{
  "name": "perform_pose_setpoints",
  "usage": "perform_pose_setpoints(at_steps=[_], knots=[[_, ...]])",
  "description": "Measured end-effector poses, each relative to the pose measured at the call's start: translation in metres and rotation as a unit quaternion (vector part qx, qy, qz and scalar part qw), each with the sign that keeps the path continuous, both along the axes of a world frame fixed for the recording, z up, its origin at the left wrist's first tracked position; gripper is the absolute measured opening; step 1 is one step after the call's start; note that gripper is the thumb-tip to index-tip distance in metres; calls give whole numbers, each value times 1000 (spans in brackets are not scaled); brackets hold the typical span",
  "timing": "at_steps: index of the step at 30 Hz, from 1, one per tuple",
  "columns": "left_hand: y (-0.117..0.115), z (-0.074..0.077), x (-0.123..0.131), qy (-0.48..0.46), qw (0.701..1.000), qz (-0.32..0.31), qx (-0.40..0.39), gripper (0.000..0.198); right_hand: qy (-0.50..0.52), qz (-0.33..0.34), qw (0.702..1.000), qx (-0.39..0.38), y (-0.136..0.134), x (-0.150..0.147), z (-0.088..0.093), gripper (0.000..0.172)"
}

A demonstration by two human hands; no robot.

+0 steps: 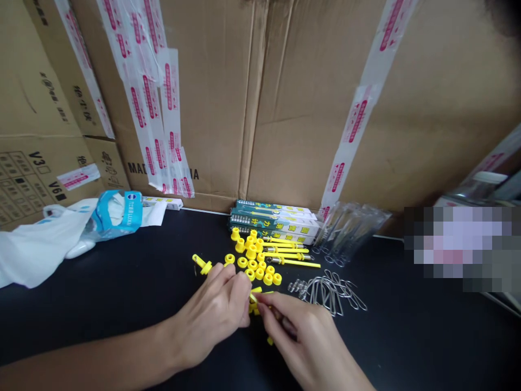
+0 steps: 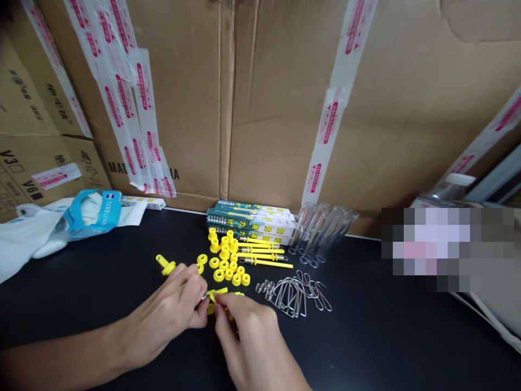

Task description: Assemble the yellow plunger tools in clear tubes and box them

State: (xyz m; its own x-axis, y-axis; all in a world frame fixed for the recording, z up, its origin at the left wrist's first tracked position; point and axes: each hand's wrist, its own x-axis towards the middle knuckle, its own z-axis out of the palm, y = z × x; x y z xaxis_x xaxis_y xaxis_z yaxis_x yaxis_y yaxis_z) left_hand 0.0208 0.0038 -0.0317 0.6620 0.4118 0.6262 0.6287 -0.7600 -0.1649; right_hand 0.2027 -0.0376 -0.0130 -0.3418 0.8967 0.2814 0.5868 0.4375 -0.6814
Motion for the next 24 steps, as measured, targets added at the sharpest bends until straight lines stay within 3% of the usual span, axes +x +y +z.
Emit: perform_pose_setpoints(at_steps=[9, 15, 21, 22, 24], knots=[[3, 6, 5, -56, 996, 9, 64, 15, 103, -46, 990, -88, 4, 8, 4, 36], [3, 8, 2, -98, 995, -8, -34, 18, 187, -36, 970, -150, 8, 20, -2, 40], [4, 11, 1, -74, 990, -58, -102, 12, 306, 10, 913, -268, 12, 22, -3, 53], [4, 12, 1, -75, 989, -60, -110, 12, 301, 14, 915, -269, 12, 22, -3, 52], [3, 13, 1, -77, 988, -60, -123, 14, 240, 11, 946, -217, 12, 23, -3, 44]])
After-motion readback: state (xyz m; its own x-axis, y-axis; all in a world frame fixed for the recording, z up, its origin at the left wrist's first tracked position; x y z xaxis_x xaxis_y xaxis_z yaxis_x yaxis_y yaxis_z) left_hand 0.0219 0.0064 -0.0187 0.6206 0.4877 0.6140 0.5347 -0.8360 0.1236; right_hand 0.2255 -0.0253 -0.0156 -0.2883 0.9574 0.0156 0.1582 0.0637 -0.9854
